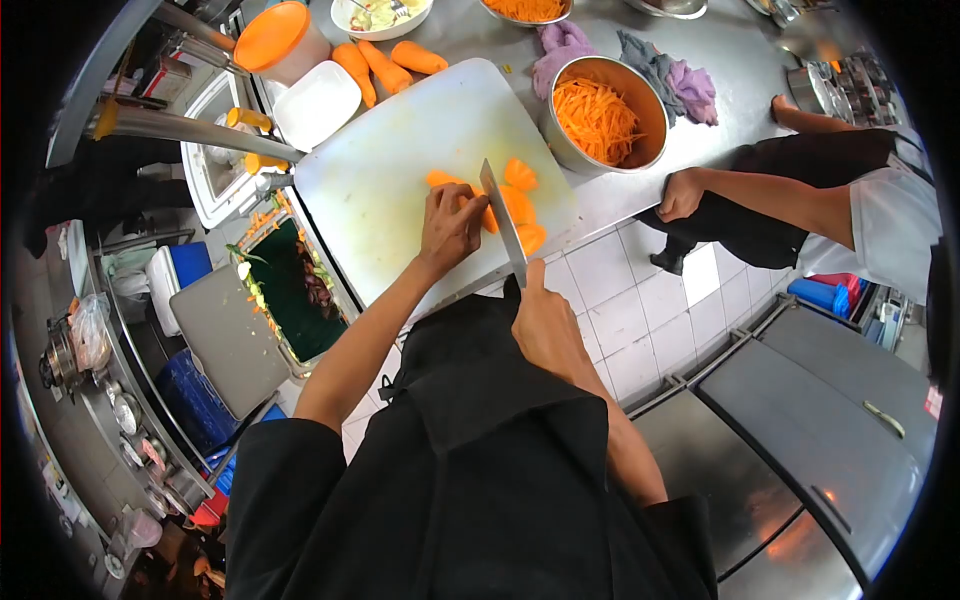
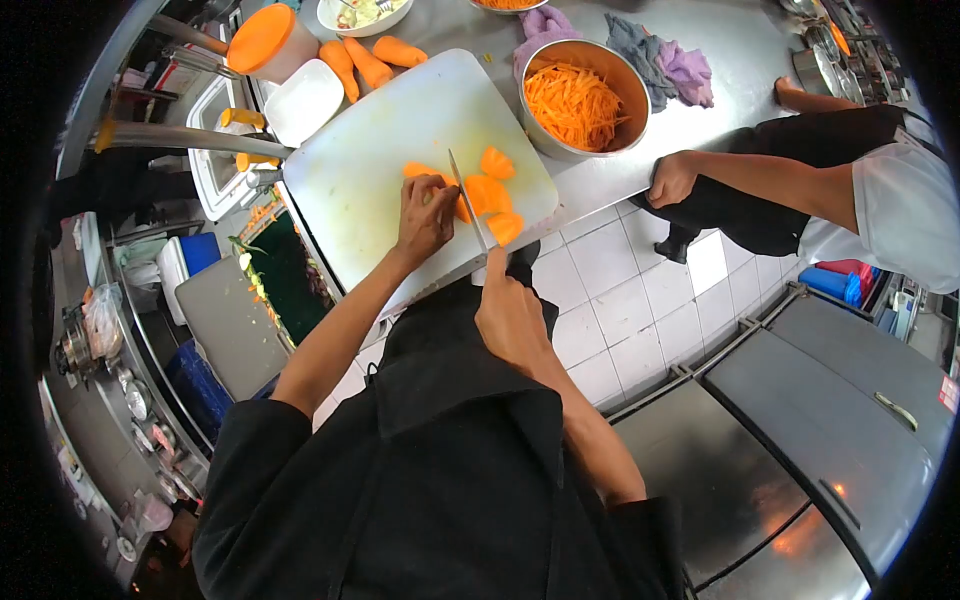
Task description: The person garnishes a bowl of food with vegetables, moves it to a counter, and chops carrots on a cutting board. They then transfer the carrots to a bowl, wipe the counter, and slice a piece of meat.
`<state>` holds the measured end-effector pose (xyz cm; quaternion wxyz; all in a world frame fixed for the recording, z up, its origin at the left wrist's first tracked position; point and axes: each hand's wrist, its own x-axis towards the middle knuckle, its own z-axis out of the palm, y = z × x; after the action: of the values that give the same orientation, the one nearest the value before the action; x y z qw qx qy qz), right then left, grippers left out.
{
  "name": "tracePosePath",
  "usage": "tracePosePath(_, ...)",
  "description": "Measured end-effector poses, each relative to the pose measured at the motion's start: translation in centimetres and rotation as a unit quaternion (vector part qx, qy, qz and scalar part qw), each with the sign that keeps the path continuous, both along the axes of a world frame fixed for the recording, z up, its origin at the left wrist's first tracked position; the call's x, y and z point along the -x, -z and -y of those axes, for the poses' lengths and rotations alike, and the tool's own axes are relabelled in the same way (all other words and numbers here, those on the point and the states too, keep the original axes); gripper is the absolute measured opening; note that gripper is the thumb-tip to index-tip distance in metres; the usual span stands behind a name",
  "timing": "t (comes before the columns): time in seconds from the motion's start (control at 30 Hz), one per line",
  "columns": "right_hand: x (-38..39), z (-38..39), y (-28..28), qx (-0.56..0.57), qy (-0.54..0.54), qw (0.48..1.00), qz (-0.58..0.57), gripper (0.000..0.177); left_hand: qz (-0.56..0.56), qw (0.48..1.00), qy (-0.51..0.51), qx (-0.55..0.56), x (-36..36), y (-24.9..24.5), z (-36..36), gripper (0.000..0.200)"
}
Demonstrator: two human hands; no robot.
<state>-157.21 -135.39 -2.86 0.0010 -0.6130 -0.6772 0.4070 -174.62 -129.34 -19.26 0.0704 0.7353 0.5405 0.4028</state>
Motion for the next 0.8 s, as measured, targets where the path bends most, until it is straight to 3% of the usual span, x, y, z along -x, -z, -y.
tracePosePath(0.2, 0.5, 0.1, 0.3, 0.066, 0.005, 0.997, 0.036, 0.039, -0.006, 1.000, 0.017, 0.010, 0.2, -0.5, 0.2, 0.024)
tracePosePath(0.3, 0.6, -0.5, 0.9, 0.040, -0.001, 0.999, 0.023, 0.035, 0.000, 1.000, 0.018, 0.015, 0.3, -0.4, -0.2, 0.025)
tracePosePath(0.4, 0.6, -0.5, 1.3, 0.076, -0.001, 0.997, 0.030, 0.035, 0.006, 1.000, 0.006, 0.017, 0.3, -0.2, 0.1, 0.035)
tracePosePath(0.5, 0.8, -0.7, 4.0, 0.064, 0.008, 0.998, 0.018, 0.037, -0.009, 0.999, 0.010, 0.035, 0.5, 0.0, 0.1, 0.035)
tracePosePath(0.57, 1.6, -1.4, 7.4, -0.056, -0.017, 0.998, -0.027, 0.036, 0.012, 1.000, 0.004, 0.022, 0.4, 0.0, 0.2, 0.030)
tracePosePath(0.63, 1.6, -2.2, 8.0, -0.062, -0.002, 0.998, -0.019, 0.035, 0.013, 1.000, 0.000, 0.006, 0.6, 0.1, -0.8, 0.027)
tracePosePath(0.8, 0.8, -2.1, 3.9, -0.009, 0.008, 1.000, -0.015, 0.038, 0.015, 1.000, 0.006, 0.015, 0.4, -0.1, -0.1, 0.024)
